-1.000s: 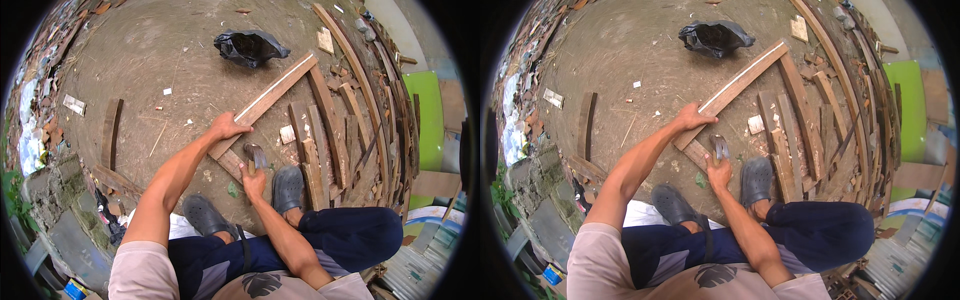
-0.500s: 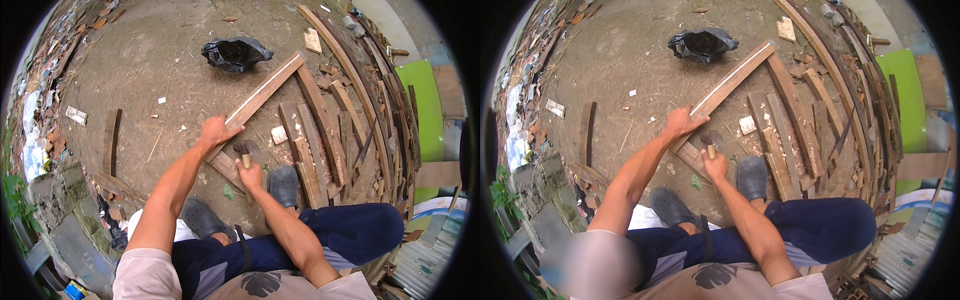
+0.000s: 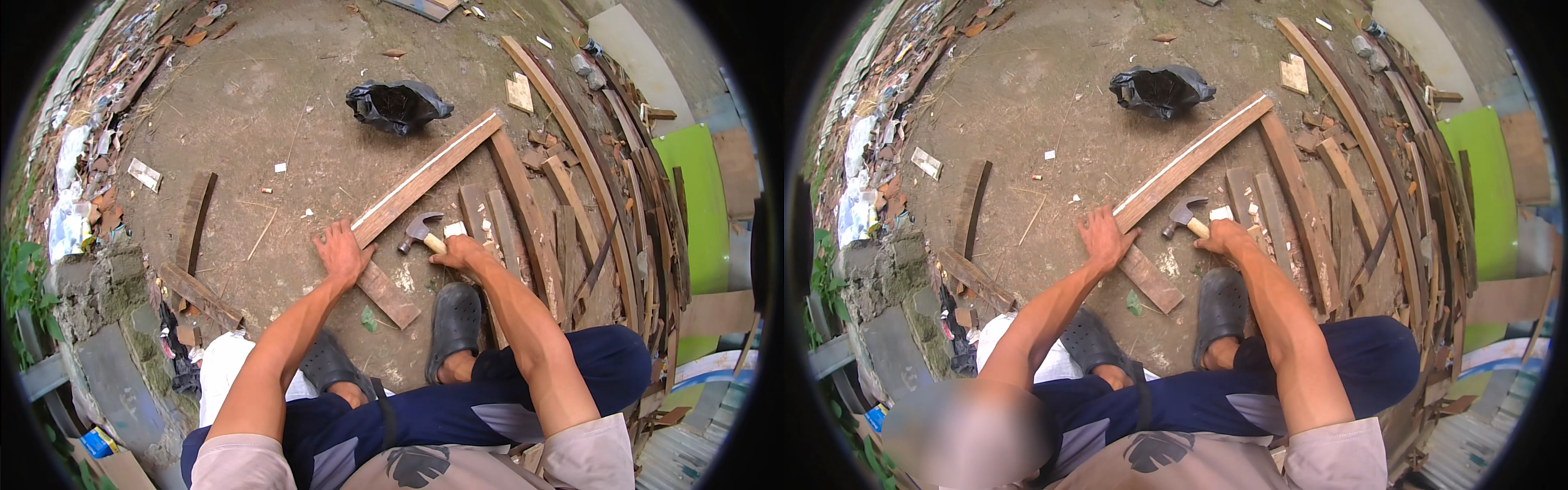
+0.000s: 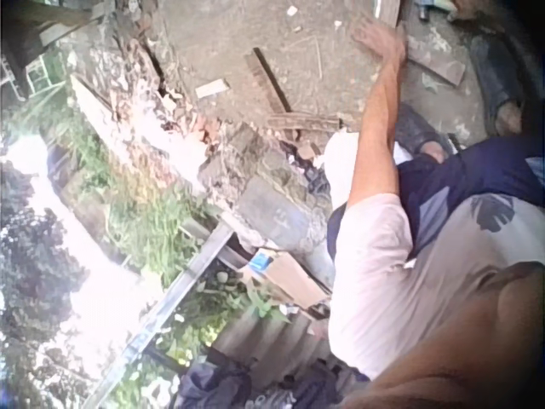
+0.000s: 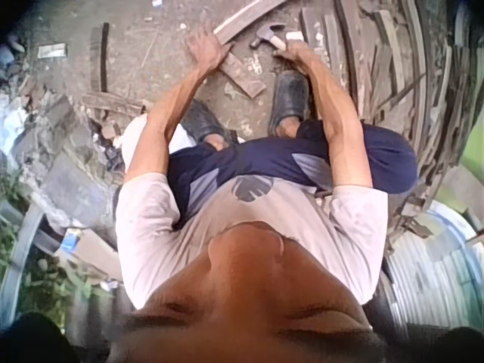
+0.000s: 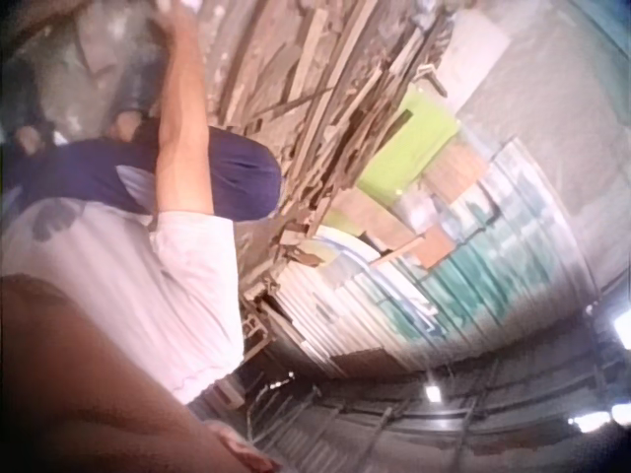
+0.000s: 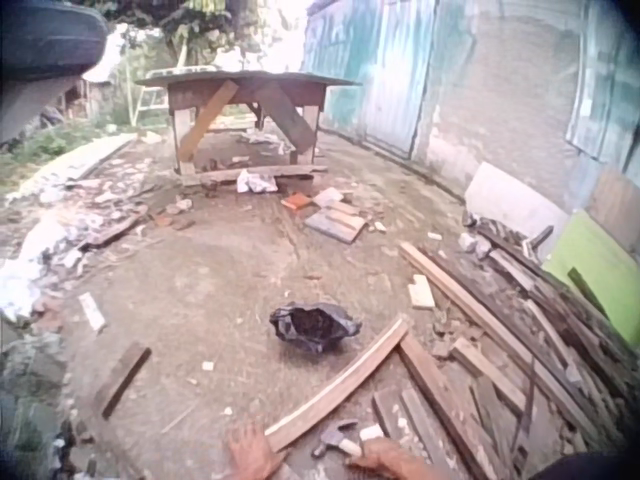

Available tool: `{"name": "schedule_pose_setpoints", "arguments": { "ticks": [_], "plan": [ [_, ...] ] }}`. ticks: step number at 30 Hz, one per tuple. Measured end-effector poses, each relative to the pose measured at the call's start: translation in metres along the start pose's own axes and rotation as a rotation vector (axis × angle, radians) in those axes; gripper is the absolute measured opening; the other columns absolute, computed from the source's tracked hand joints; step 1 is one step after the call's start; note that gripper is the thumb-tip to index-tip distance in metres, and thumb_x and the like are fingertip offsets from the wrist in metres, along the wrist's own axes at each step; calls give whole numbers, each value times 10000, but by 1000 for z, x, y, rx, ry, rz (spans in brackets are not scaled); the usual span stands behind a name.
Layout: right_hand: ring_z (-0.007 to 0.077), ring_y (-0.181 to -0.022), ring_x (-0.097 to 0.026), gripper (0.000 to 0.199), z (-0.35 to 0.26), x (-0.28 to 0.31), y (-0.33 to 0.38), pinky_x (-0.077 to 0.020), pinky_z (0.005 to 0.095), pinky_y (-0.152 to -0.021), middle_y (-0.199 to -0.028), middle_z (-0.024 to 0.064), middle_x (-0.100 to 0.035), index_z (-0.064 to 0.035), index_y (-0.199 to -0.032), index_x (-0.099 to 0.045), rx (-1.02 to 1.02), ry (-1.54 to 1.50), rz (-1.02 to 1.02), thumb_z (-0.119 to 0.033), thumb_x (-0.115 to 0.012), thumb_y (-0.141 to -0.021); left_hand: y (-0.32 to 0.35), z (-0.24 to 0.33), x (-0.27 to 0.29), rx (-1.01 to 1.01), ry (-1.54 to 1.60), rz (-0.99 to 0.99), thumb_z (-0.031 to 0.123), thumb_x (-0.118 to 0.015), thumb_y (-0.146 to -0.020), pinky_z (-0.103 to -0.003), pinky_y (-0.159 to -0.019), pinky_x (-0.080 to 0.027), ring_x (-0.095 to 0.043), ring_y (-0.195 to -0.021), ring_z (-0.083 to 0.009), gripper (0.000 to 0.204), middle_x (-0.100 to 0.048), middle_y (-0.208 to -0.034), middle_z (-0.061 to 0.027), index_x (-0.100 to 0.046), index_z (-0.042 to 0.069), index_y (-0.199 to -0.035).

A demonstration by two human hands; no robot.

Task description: The person assembles a small wooden frame by hammering nails into two pieces of wood. They repeatedly pick up nails, position them, and strike with a hammer while seated on the ground.

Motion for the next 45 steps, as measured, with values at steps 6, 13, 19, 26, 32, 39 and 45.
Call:
{"name": "schedule_pose_setpoints", "arguments": {
  "ticks": [6, 13, 19, 26, 32, 39, 45],
  "plan": [
    [360, -1096, -690, 693, -11, 16, -8, -534, 432, -959, -1170, 211, -719, -8, -1178, -716, 38, 72, -41, -599, -739, -817, -12, -17, -16, -64, 112, -41, 393, -873, -715, -484, -1075, -390, -530, -1275, -308, 786, -601, -1310, -140, -550, 69, -1353],
    [366, -1047, -705, 680, -13, 18, -18, -550, 438, -915, -1110, 257, -722, 38, -1125, -724, 43, 3, -114, -562, -759, -808, -49, -62, 15, -238, 45, -64, 367, -868, -697, -495, -1039, -398, -545, -1251, -299, 760, -626, -1270, -126, -572, 87, -1339],
    [352, -1016, -720, 671, -20, 24, -23, -566, 428, -870, -1079, 224, -739, 26, -1087, -742, 77, 160, -129, -582, -759, -804, -35, -61, 22, -190, -149, -23, 589, -809, -735, -573, -1223, -161, -352, -1463, -295, 987, -471, -1501, -136, -421, 83, -1489],
    [348, -1039, -718, 586, -62, 90, -28, -579, 438, -868, -1076, 166, -750, -38, -1019, -755, -20, -51, 506, -573, -786, -781, 25, -30, -15, 719, 190, 179, 780, -710, -731, -537, -1256, -70, -184, -1528, -379, 1293, -289, -1592, -251, -141, -27, -1566],
    [336, -1395, -422, 968, -113, 96, -32, -293, 553, -1188, -1419, 157, -520, -96, -1410, -493, 458, 312, 478, -513, -910, -644, 36, -47, -33, 612, 259, 201, 431, -786, -804, -464, -1273, -89, -245, -1520, -334, 1083, -343, -1560, -261, -160, -66, -1535],
    [314, -1276, -502, 909, -93, 81, -54, -258, 516, -1190, -1255, 132, -585, -37, -1300, -583, 675, 159, 547, -563, -887, -623, 33, -52, -35, 485, 283, 211, 247, -751, -818, -479, -1269, -125, -261, -1512, -358, 1007, -331, -1568, -260, -114, -68, -1531],
    [308, -1185, -563, 871, -91, 75, -64, -327, 505, -1124, -1135, 132, -640, -13, -1192, -649, 731, 111, 670, -635, -856, -619, 38, -52, -32, 512, 397, 172, 192, -744, -815, -499, -1261, -160, -267, -1498, -413, 1004, -304, -1579, -270, -97, -64, -1539]
  ]
}}
Point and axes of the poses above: each hand's wrist, its own y-axis away from the middle knuckle, its own x-axis out of the back of the hand, z = x × y, the point moved 3 cm from there along -y, towards the middle knuckle
